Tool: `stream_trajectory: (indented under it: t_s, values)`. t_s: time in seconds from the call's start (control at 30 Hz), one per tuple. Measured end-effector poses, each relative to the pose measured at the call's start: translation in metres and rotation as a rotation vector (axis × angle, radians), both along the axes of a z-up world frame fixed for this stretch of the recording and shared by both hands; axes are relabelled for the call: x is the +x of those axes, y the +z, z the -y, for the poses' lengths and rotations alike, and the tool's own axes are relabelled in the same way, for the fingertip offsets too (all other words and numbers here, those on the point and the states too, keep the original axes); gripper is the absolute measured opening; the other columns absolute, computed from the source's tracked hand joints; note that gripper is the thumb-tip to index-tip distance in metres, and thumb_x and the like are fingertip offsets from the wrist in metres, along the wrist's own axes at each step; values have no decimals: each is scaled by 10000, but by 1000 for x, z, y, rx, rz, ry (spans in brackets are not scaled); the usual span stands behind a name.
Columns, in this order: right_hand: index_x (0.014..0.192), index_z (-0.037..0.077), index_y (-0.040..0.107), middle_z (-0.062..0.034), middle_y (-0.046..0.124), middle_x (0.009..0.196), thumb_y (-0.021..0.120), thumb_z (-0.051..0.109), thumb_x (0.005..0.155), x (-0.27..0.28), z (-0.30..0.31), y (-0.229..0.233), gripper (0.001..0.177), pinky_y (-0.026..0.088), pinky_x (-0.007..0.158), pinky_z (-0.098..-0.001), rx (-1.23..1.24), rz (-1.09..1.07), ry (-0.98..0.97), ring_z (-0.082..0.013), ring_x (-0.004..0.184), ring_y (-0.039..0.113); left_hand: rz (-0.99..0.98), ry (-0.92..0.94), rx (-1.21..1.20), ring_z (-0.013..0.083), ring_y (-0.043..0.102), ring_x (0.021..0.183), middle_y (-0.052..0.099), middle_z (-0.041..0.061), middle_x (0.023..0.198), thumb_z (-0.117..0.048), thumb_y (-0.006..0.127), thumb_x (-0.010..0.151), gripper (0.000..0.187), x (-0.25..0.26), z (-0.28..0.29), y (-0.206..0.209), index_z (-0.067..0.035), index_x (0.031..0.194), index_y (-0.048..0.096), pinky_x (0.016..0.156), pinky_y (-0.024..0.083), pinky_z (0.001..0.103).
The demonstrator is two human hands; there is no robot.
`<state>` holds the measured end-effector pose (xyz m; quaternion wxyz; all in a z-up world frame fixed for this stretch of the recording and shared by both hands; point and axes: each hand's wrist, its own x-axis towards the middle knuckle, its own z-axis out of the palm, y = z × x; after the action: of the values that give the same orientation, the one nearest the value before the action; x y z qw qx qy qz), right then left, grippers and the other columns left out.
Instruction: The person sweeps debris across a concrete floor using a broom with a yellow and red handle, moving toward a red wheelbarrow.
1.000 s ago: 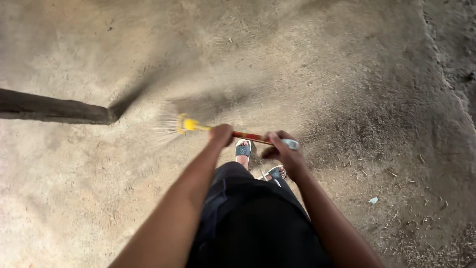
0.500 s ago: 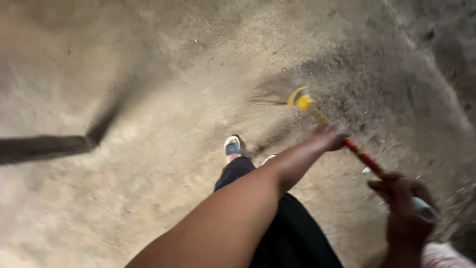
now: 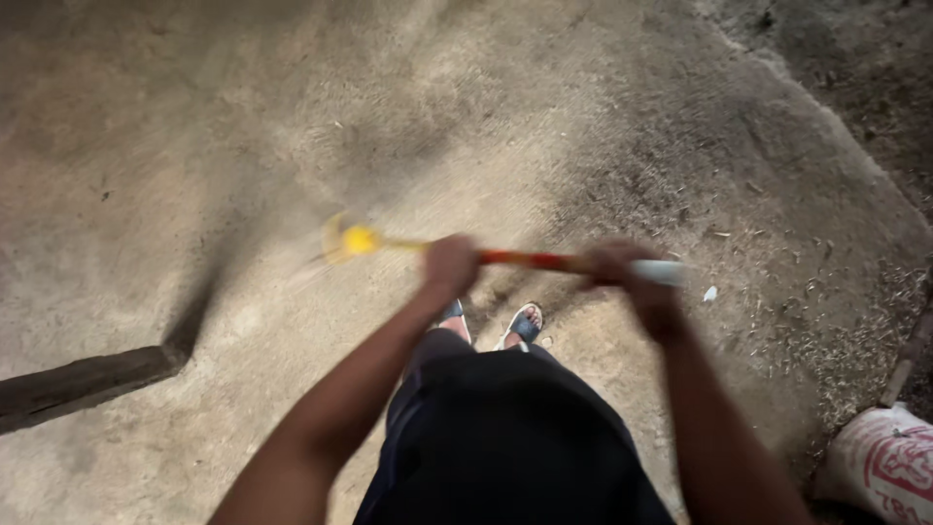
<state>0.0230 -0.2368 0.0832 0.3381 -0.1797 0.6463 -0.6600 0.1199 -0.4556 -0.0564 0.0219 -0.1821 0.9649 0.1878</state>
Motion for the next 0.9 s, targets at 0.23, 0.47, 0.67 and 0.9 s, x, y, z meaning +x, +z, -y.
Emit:
stream_trajectory:
  t_s: [0.23,0.47,0.67,0.9]
  values:
    - [921,22,576,-53,586,774,515,206,847,78,146,-35,207,500,601,-249,26,211,554,-112,662,588,562,475,93,285,609,816,632,90,871,-237,552,750,127,131,98,6,-199,828,645,670,481,418]
    - [853,-4,563,-79,587,675,533,182,840,75,181,-44,189,481,494,-253,95,93,484,-132,574,593,400,468,50,322,602,756,623,132,808,-191,567,723,104,127,121,-105,-105,756,614,602,467,463]
    - [849,31,596,-109,631,765,451,238,877,30,97,-18,254,575,607,-301,245,-68,-50,-173,659,653,375,367,608,115,519,471,573,52,602,-227,483,841,230,-29,51,-91,-92,698,602,397,436,251]
    - [878,-2,536,-142,589,872,455,119,909,52,59,22,149,559,675,-314,311,-312,-437,-201,739,632,174,-345,324,74,519,595,573,-59,738,-259,518,811,78,-135,-32,-28,-250,819,595,480,467,219]
